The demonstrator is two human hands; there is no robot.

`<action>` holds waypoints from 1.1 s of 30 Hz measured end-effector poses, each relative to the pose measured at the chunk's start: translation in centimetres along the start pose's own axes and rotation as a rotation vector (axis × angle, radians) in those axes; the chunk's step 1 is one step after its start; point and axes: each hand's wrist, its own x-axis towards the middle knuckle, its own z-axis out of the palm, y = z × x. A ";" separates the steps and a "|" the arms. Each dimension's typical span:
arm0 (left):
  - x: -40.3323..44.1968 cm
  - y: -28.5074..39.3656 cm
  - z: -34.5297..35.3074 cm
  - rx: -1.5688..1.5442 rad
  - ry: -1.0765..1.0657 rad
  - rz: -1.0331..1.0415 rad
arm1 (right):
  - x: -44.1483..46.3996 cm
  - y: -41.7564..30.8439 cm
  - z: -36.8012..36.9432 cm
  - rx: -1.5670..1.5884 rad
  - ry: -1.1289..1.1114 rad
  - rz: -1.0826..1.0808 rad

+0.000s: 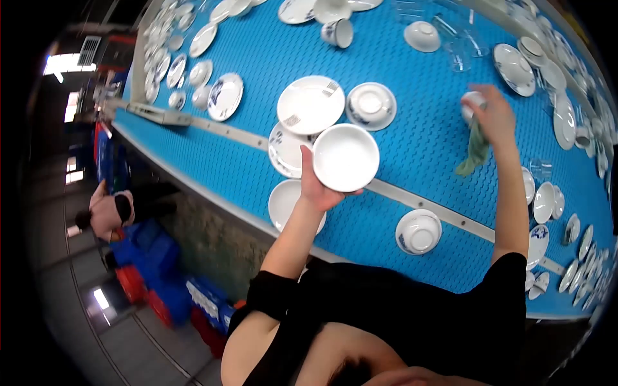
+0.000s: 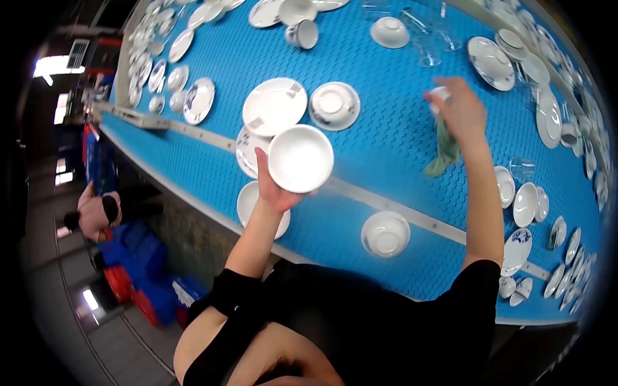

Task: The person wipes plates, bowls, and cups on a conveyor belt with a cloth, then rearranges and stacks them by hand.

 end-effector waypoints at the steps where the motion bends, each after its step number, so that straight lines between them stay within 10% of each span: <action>1: -0.8 0.6 0.5 0.055 0.010 0.013 | 1.7 -0.3 0.9 0.011 -0.018 -0.015; 4: -3.0 0.2 0.3 0.272 0.183 0.121 | 6.5 0.1 3.1 -0.223 0.156 0.048; 6: -5.2 0.1 -0.8 0.412 0.283 0.206 | 8.0 0.4 4.2 -0.314 -0.143 0.215; 13: -13.7 0.1 -7.9 1.222 0.976 -0.052 | 7.8 3.6 6.0 0.056 -0.002 0.055; 15: -13.9 -1.1 -7.2 1.798 0.903 0.290 | 4.7 1.2 4.1 0.430 -0.244 0.027; 18: -10.6 -3.7 -1.3 1.757 0.817 0.728 | -1.8 -2.7 0.3 0.496 -0.552 -0.301; 22: -5.9 -8.0 6.5 0.731 0.038 0.276 | -9.6 -5.9 -2.1 0.477 -0.813 -0.639; 25: -5.0 -9.6 6.1 0.834 0.125 -0.043 | -12.3 -4.7 -4.2 0.450 -0.857 -0.678; 31: -10.8 -11.1 0.4 1.231 0.563 0.587 | -2.2 11.8 -11.7 0.262 -0.264 0.281; 33: -13.3 -11.7 -2.1 1.440 0.652 0.694 | 2.5 21.6 -11.8 -0.116 0.173 0.116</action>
